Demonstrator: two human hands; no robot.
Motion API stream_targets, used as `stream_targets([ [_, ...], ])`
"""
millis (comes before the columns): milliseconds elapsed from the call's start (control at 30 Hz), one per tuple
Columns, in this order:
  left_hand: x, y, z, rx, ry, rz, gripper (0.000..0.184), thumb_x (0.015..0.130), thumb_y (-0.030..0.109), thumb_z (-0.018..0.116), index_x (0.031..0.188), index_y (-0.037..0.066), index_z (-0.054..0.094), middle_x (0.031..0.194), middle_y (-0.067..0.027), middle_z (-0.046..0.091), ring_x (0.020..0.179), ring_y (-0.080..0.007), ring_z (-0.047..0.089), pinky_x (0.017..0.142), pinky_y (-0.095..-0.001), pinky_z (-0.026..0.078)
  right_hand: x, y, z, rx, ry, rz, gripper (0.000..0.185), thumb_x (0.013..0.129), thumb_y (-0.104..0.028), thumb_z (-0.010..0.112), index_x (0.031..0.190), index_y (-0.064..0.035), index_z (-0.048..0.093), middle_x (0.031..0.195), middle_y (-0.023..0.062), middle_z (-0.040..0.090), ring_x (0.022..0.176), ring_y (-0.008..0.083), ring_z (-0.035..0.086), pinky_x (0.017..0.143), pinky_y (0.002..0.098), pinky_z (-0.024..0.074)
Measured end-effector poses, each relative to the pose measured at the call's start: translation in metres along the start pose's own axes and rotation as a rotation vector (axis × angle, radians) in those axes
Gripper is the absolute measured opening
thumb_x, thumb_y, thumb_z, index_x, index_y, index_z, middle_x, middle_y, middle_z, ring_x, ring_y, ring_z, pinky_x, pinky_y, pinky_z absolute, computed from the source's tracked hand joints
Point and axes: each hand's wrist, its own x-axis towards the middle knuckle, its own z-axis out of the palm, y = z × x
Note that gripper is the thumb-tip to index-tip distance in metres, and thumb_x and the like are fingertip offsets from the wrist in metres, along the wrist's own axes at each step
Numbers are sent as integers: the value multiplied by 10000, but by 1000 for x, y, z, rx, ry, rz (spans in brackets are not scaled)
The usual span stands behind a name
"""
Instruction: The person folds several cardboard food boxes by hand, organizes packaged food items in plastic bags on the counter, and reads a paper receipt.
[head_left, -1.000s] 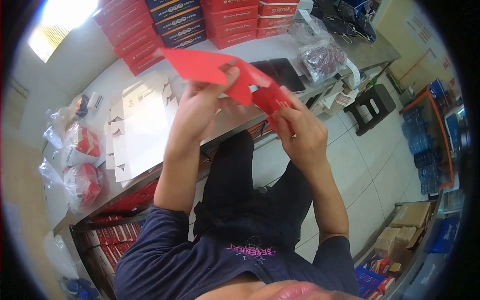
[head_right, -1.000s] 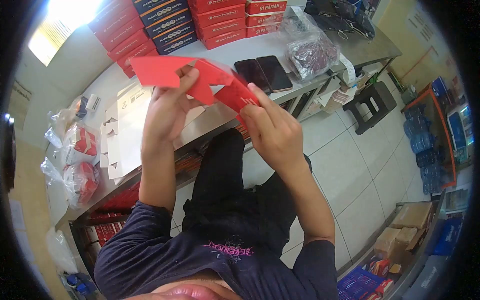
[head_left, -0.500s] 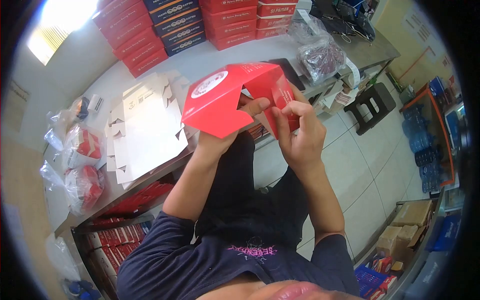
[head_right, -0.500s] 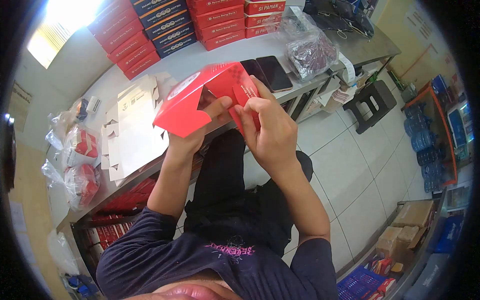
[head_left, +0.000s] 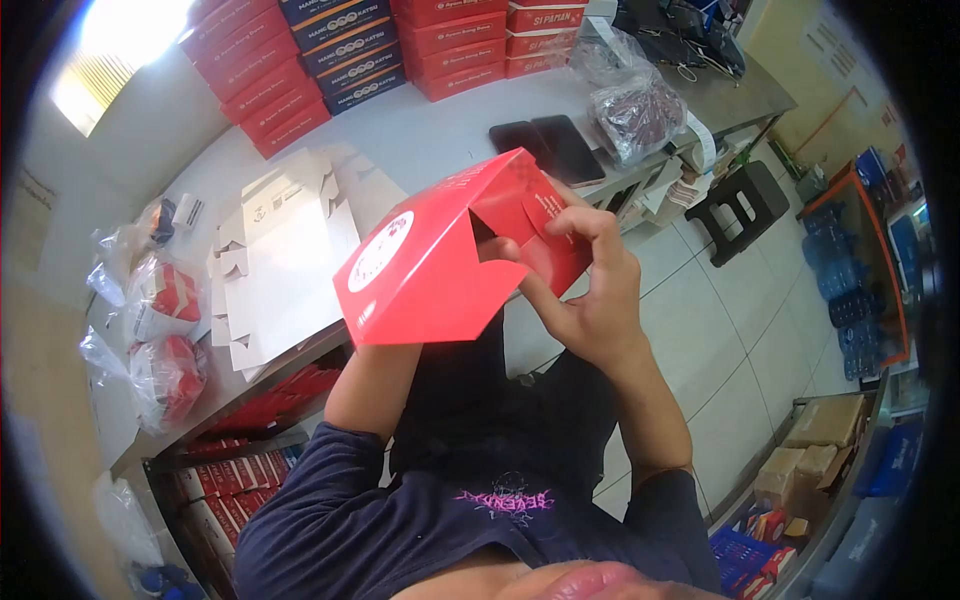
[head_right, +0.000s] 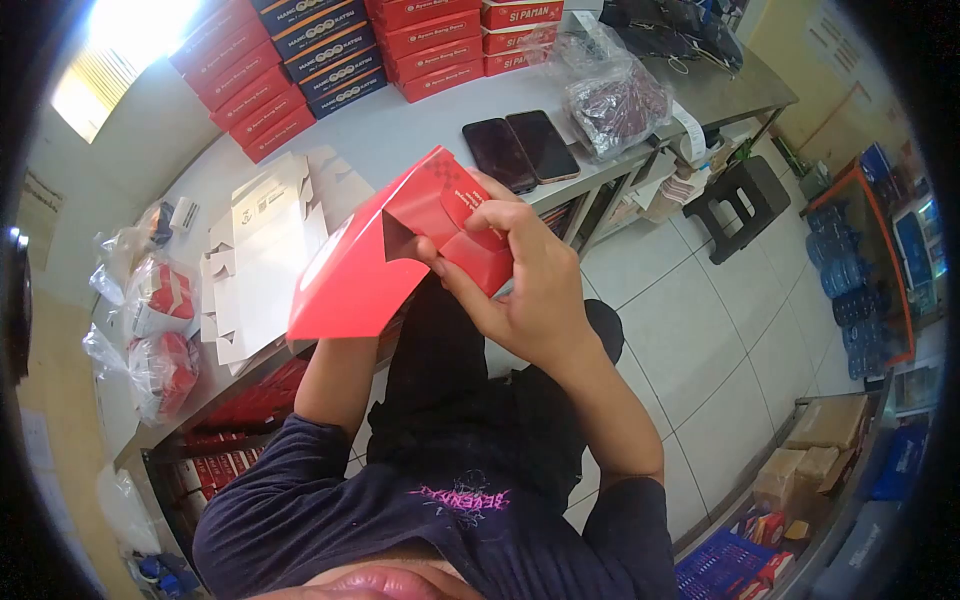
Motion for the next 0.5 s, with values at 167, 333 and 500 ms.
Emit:
stream_targets([
  [167, 15, 6, -1, 283, -100, -103, 459, 884, 126, 814, 1281, 3, 621, 952, -101, 727, 737, -166, 719, 641, -290, 605, -6, 14, 1, 64, 49, 27, 713, 781, -214, 905, 1335, -49, 487, 1408, 261, 577, 1169, 350, 676, 940, 388, 554],
  [333, 23, 18, -5, -230, -321, -90, 346, 1061, 221, 554, 1316, -12, 544, 1022, -152, 731, 838, -233, 751, 616, -329, 623, -28, 31, 11, 196, 133, 158, 860, 783, -178, 888, 1475, -42, 397, 1397, 225, 566, 1238, 319, 628, 1000, 400, 522],
  [500, 36, 11, -19, -472, -373, -136, 469, 1080, 347, 534, 1379, -14, 508, 1195, -156, 697, 1026, -257, 725, 769, -382, 628, -55, 51, 15, 209, 23, 389, 720, 874, -5, 726, 1498, -32, 366, 1335, 194, 595, 1131, 249, 656, 909, 355, 547],
])
